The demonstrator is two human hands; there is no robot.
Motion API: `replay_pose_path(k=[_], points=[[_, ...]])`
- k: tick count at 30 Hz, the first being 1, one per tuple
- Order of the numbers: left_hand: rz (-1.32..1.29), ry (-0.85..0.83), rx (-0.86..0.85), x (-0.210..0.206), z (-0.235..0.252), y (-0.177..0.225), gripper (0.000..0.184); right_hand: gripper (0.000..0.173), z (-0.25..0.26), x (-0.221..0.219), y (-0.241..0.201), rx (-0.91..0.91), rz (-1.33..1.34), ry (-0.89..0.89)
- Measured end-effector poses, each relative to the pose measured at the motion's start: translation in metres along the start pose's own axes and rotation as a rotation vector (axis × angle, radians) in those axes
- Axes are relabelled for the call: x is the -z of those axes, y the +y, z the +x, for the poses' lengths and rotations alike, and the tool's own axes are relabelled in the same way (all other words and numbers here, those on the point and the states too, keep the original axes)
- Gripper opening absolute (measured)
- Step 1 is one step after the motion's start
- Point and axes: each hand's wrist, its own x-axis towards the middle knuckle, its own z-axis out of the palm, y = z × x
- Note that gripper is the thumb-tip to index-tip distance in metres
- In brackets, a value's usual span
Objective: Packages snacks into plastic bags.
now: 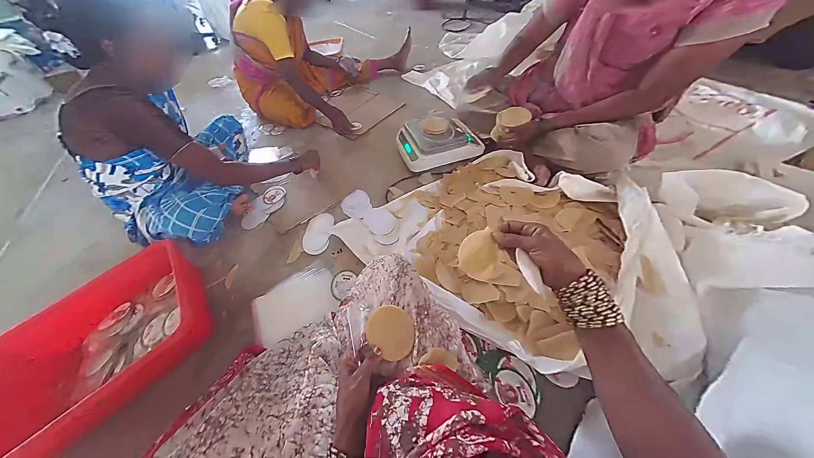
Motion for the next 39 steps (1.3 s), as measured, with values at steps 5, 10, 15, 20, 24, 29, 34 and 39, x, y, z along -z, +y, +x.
replay_pose_path(k=[5,10,15,20,24,29,34,39], points=[[-0.034,-0.025,-0.015,0.004,0.000,0.000,0.014,0.018,0.018,0.004,0.028,-0.026,-0.704,0.165],[-0.077,-0.011,0.006,0.001,0.001,0.002,0.012,0.037,0.010,0.002,0.037,-0.102,-1.178,0.129],[-0.037,-0.014,-0.001,0.004,0.002,0.001,0.025,0.059,0.011,-0.030,0.077,-0.189,-1.332,-0.210],[-0.081,-0.023,0.027,0.004,0.002,0.002,0.022,0.068,0.023,-0.057,0.116,-0.264,-1.541,-0.253],[-0.113,-0.023,0.043,0.003,0.000,0.005,0.023,0.042,0.030,-0.045,0.105,-0.199,-1.369,-0.189],[-0.121,-0.012,0.038,0.003,0.003,0.001,0.022,0.026,0.016,-0.028,0.070,-0.019,-0.924,0.094],[-0.136,-0.025,0.054,0.005,0.004,0.001,0.022,0.013,-0.024,-0.077,0.039,-0.042,-0.246,-0.081],[-0.027,-0.033,0.023,0.012,0.001,0.000,0.040,0.011,-0.033,-0.123,0.048,-0.103,-0.311,-0.620]])
